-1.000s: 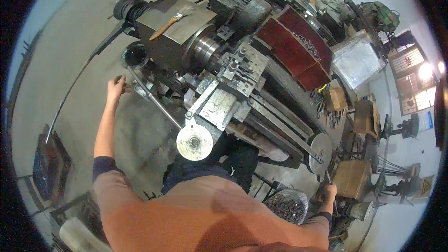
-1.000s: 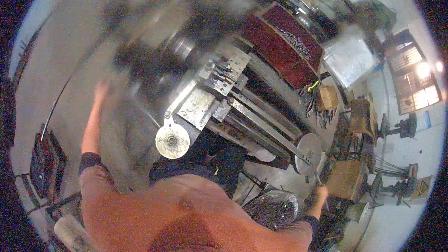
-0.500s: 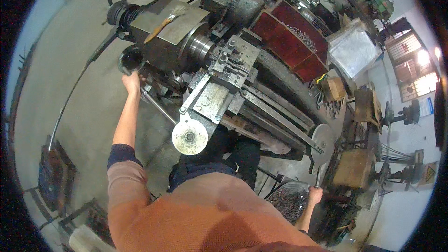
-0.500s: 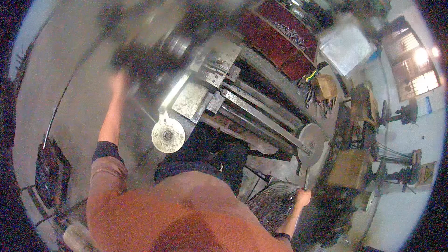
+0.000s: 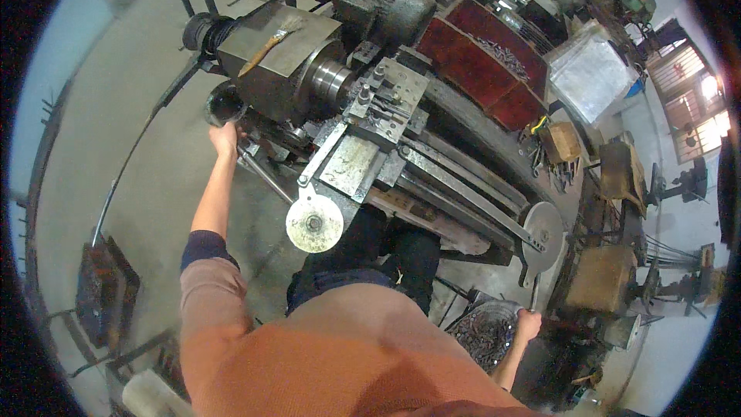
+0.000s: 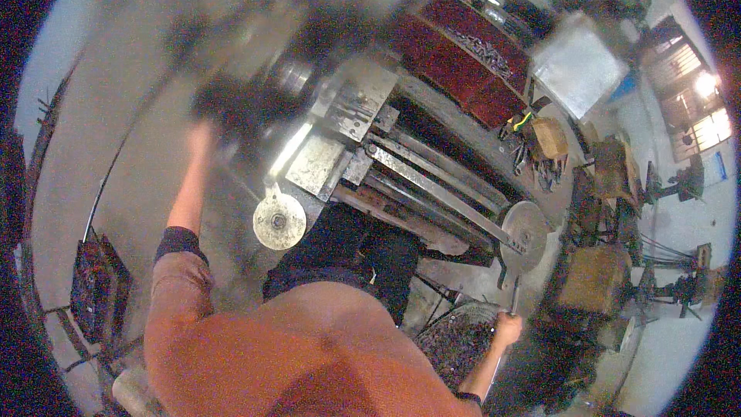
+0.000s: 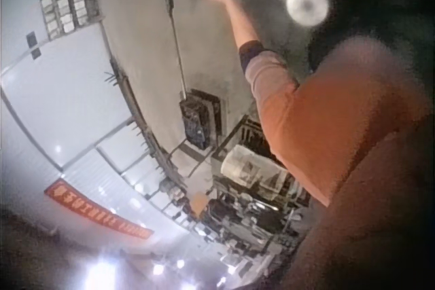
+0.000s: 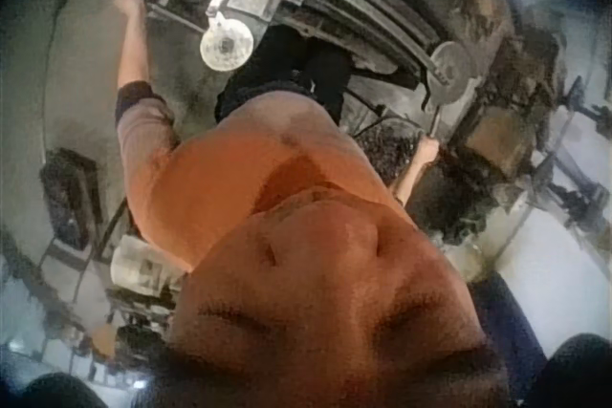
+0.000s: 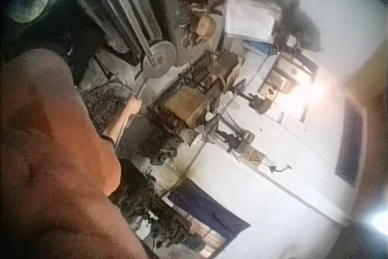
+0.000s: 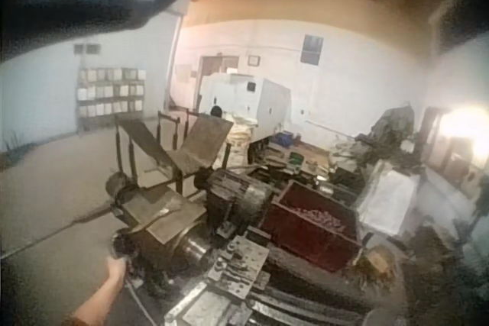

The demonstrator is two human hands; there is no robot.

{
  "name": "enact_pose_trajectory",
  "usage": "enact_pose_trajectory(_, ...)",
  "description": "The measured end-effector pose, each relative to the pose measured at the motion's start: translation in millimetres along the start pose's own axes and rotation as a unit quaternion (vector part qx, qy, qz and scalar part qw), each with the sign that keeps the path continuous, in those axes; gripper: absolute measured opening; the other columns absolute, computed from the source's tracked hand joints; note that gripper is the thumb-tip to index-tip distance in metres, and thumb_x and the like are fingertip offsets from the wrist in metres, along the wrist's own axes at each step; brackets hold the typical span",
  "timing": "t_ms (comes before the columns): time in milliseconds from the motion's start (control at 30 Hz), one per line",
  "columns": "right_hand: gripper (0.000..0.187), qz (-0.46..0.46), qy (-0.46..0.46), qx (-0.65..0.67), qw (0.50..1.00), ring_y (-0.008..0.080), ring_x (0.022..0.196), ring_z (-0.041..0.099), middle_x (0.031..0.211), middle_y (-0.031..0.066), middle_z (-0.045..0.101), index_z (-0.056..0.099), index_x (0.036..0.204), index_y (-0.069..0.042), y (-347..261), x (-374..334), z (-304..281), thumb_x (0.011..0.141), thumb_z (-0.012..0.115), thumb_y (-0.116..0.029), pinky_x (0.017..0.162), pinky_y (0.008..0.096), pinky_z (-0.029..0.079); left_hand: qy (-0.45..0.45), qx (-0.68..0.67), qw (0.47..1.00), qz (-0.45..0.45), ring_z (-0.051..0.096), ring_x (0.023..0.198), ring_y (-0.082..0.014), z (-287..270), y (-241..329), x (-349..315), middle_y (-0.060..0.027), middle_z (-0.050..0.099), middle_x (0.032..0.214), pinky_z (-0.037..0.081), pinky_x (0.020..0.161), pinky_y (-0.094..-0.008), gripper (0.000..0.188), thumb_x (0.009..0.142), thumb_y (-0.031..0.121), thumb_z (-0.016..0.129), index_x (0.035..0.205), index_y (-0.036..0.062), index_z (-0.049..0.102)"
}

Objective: The person operates a metal lathe in a workshop, repeatedly loading small cylindrical metal pieces into the chuck, adjusting controls, and removing finished pieces. The person handles each piece individually, placing them into a mesh basket after machining.

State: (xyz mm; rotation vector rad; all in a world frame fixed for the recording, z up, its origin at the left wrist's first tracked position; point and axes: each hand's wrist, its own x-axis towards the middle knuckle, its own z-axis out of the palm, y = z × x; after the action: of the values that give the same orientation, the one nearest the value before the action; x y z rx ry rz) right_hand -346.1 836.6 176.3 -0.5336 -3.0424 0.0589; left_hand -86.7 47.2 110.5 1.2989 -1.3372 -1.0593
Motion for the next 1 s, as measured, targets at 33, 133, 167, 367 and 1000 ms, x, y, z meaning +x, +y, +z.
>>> enact_pose_trajectory(33, 0.035, 0.002, 0.001, -0.006, 1.000, 0.0393, 0.084, 0.059, 0.087, 0.0222, 0.062, 0.063, 0.083, -0.001, 2.0, 2.9, 4.3, 0.063, 0.059, -0.029, 0.075, 0.0454, 0.046, -0.004, 0.022, 0.999, 0.025, 0.055, 0.046, -0.0181, -0.5, -11.2, 6.8, -0.0104, 0.056, 0.059, 0.045, 0.040, -0.0293, 0.013, 0.072, 0.002, 0.052, 0.082, -0.0059, 0.051)
enact_pose_trajectory(133, 0.035, -0.030, 0.032, -0.025, 0.999, 0.0403, 0.081, 0.058, 0.083, 0.0217, 0.062, 0.061, 0.082, -0.001, 24.9, 19.4, 24.9, 0.064, 0.061, -0.031, 0.073, 0.0467, 0.046, -0.027, 0.056, 0.998, 0.004, 0.056, 0.046, -0.0193, -6.0, -23.1, 26.2, -0.0113, 0.056, 0.057, 0.044, 0.040, -0.0307, 0.013, 0.070, 0.005, 0.053, 0.075, -0.0066, 0.054)
enact_pose_trajectory(167, 0.037, -0.066, 0.059, -0.030, 0.996, 0.0406, 0.080, 0.058, 0.082, 0.0216, 0.061, 0.061, 0.082, -0.001, 35.4, 27.6, 32.7, 0.064, 0.062, -0.033, 0.072, 0.0473, 0.046, -0.033, 0.062, 0.997, -0.034, 0.056, 0.046, -0.0196, -9.5, -20.5, 31.3, -0.0119, 0.057, 0.057, 0.044, 0.041, -0.0311, 0.014, 0.069, 0.007, 0.054, 0.073, -0.0069, 0.056)
enact_pose_trajectory(367, 0.039, -0.154, 0.081, -0.158, 0.972, 0.0350, 0.079, 0.060, 0.081, 0.0173, 0.062, 0.059, 0.081, -0.004, 59.9, 134.1, 20.5, 0.066, 0.065, -0.040, 0.068, 0.0443, 0.047, -0.059, 0.223, 0.973, 0.014, 0.059, 0.052, -0.0239, -18.2, 26.9, 34.2, -0.0172, 0.060, 0.060, 0.045, 0.048, -0.0346, 0.019, 0.066, 0.008, 0.052, 0.072, -0.0091, 0.059)
enact_pose_trajectory(1000, 0.036, -0.043, -0.017, -0.041, 0.998, 0.0414, 0.084, 0.057, 0.085, 0.0247, 0.060, 0.057, 0.082, 0.004, 27.5, 23.2, 19.0, 0.071, 0.055, -0.030, 0.072, 0.0463, 0.045, 0.192, -0.047, 0.977, -0.081, 0.057, 0.054, -0.0253, -170.7, 10.5, -91.0, -0.0180, 0.055, 0.068, 0.052, 0.055, -0.0354, 0.019, 0.072, -0.005, 0.040, 0.091, -0.0064, 0.040)
